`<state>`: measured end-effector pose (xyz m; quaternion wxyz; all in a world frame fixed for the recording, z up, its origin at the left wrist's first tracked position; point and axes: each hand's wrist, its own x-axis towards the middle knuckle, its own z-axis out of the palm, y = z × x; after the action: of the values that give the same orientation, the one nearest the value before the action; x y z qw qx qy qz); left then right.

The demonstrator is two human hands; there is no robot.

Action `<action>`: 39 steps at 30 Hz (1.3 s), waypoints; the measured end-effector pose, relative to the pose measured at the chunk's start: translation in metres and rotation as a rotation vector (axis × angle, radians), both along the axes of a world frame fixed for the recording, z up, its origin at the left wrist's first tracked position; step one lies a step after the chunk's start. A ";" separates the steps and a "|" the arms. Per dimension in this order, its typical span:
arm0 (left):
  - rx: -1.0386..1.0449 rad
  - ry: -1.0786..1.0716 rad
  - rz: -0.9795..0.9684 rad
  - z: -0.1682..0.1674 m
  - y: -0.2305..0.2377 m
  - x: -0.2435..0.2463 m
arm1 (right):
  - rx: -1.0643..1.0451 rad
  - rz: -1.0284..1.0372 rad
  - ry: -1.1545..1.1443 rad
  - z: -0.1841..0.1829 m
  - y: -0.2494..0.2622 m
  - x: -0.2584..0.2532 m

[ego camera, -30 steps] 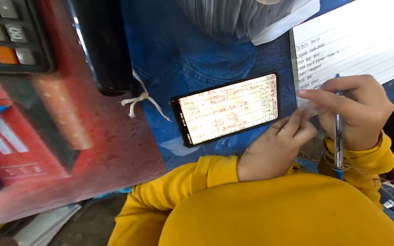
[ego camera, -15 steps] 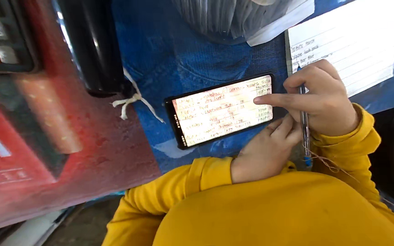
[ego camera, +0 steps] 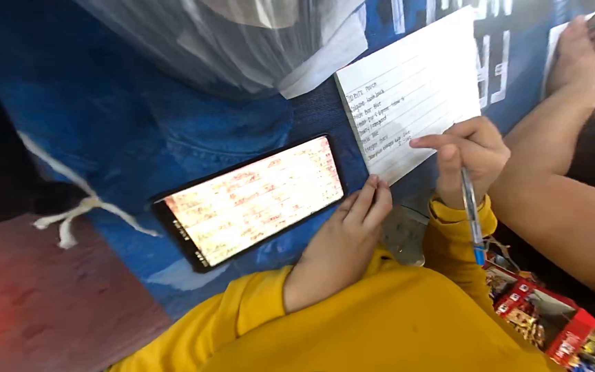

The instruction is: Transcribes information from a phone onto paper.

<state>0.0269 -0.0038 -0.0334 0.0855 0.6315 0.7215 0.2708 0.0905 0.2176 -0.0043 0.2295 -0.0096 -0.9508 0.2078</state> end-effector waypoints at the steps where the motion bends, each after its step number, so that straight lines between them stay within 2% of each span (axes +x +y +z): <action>1: -0.005 0.001 -0.006 0.000 -0.001 0.000 | 0.007 -0.012 -0.010 -0.003 -0.002 0.003; 10: -0.019 0.082 0.018 0.000 0.000 -0.001 | 0.104 -0.024 -0.058 -0.012 -0.008 -0.005; 20: -0.028 0.066 0.036 0.002 0.001 0.000 | 0.093 0.040 -0.110 -0.007 0.001 -0.007; 22: -0.020 0.068 0.041 0.002 0.002 0.000 | -0.022 0.037 -0.103 -0.003 0.004 -0.011; 27: 0.007 0.035 0.048 0.000 0.002 0.000 | -0.615 0.063 0.109 -0.002 0.012 -0.040; 34: -0.012 0.031 0.029 0.000 0.002 -0.001 | -0.775 0.168 -0.012 -0.008 -0.001 -0.052; 39: -0.025 0.071 0.029 0.000 0.003 -0.002 | -0.908 0.055 -0.013 -0.006 -0.011 -0.052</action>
<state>0.0254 -0.0007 -0.0337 0.0636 0.6291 0.7365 0.2404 0.0382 0.2070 -0.0099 0.1907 -0.0854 -0.7647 0.6096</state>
